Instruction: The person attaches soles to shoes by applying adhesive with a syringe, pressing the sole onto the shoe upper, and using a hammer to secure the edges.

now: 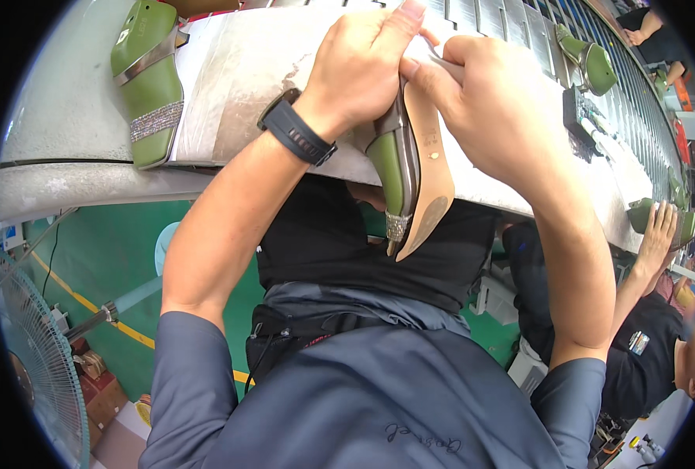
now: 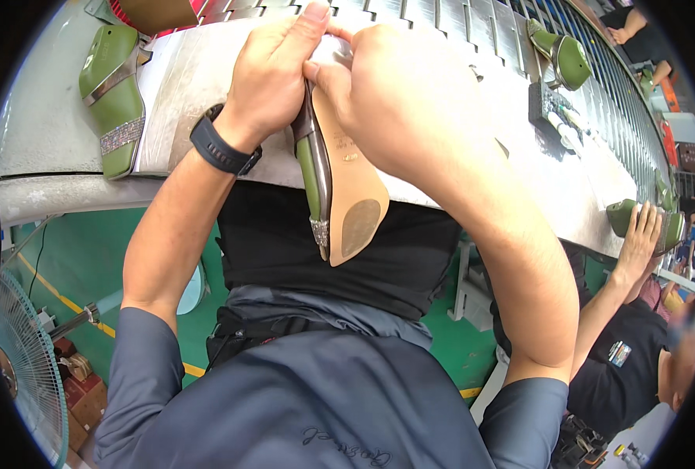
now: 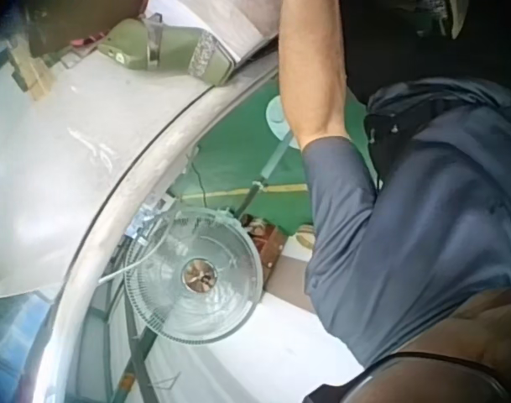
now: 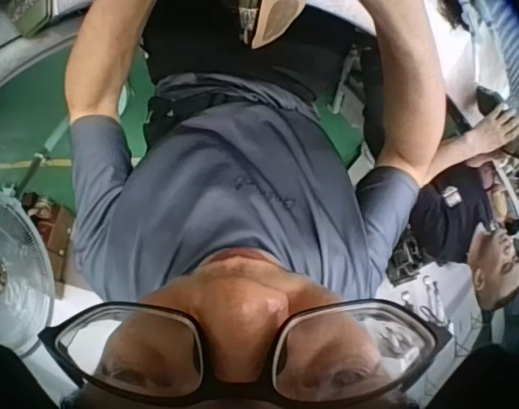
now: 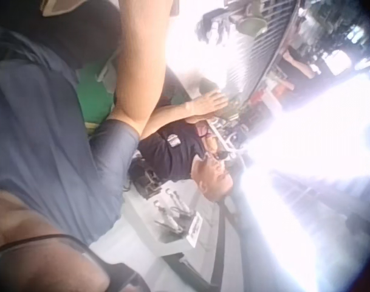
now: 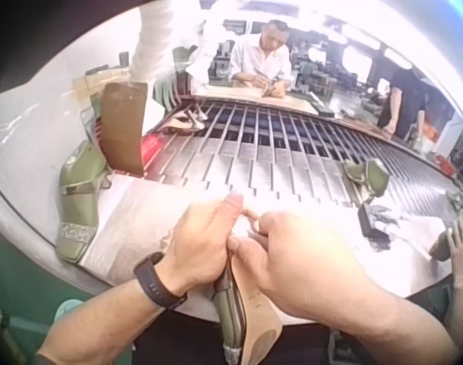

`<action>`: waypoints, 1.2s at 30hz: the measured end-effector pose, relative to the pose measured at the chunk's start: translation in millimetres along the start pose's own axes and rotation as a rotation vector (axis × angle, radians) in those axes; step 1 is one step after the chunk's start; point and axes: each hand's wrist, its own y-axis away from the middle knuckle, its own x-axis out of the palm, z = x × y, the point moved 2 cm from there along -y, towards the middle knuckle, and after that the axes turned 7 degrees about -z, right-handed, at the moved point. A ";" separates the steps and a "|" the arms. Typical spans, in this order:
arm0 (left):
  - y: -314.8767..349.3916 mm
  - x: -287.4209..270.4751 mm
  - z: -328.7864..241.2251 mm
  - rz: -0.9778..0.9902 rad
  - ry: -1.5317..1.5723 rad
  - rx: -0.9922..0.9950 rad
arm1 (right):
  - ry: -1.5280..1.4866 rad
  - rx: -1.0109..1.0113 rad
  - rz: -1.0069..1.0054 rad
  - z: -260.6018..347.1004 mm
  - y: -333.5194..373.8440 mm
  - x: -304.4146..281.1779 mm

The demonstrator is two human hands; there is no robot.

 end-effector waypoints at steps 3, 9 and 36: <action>-10.0 2.5 12.3 -0.024 0.073 -0.090 | -0.011 0.032 -0.035 -6.3 -3.2 10.1; -13.6 -1.8 21.8 0.012 0.174 -0.050 | -0.359 0.187 0.068 -19.5 4.1 9.9; -17.4 3.2 11.0 -0.094 -0.075 0.026 | -0.672 0.509 0.121 -32.2 33.9 53.2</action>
